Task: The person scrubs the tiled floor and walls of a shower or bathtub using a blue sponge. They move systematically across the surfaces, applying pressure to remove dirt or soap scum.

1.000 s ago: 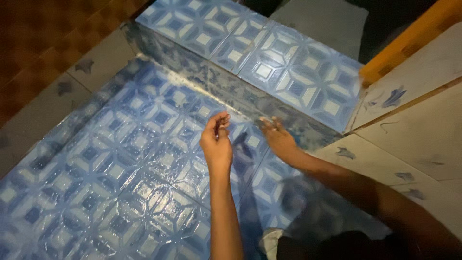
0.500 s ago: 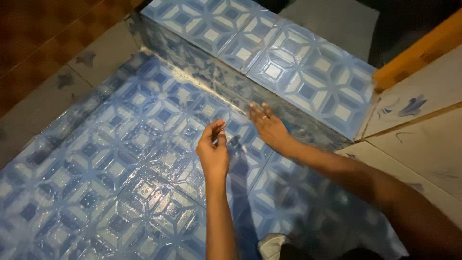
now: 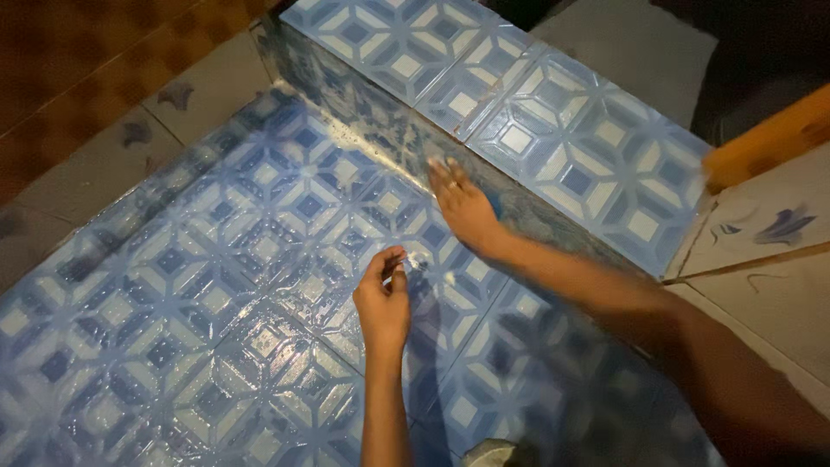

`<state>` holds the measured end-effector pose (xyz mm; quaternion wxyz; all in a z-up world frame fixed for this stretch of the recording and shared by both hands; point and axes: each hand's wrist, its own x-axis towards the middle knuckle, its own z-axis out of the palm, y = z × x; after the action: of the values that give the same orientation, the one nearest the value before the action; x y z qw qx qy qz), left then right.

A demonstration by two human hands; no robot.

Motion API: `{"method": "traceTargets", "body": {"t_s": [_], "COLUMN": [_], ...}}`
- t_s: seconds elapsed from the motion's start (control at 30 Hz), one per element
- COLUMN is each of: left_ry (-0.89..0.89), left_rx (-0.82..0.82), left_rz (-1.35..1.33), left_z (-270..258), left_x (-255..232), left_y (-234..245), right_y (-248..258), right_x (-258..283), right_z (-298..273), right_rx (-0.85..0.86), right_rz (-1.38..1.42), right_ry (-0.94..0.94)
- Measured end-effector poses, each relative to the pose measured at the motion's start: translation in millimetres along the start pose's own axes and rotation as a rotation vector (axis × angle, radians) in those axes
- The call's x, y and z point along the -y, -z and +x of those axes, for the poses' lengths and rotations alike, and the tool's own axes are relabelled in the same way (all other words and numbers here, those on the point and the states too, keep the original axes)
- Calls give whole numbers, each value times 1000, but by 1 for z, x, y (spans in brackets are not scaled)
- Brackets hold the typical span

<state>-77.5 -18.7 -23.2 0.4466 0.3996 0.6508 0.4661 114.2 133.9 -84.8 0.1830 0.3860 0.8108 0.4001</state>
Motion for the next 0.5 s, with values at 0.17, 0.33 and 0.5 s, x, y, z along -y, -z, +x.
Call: {"method": "traceTargets", "body": {"t_s": [0.17,0.33,0.5], "left_ry": [-25,-43,-70], "left_rx": [-18,-20,-22], "left_rz": [-50,-30,-2], "left_z": [0,8,22], "left_x": [-5,-9,-16], "left_y": [10,14,5], "right_y": [2,17,12], "right_x": [11,-25,-33], "right_z": [-99,-128,-11], "right_rx": [175,-44,-249], "right_rz": [143,289,247], "right_ry": [104,-74,-83]}}
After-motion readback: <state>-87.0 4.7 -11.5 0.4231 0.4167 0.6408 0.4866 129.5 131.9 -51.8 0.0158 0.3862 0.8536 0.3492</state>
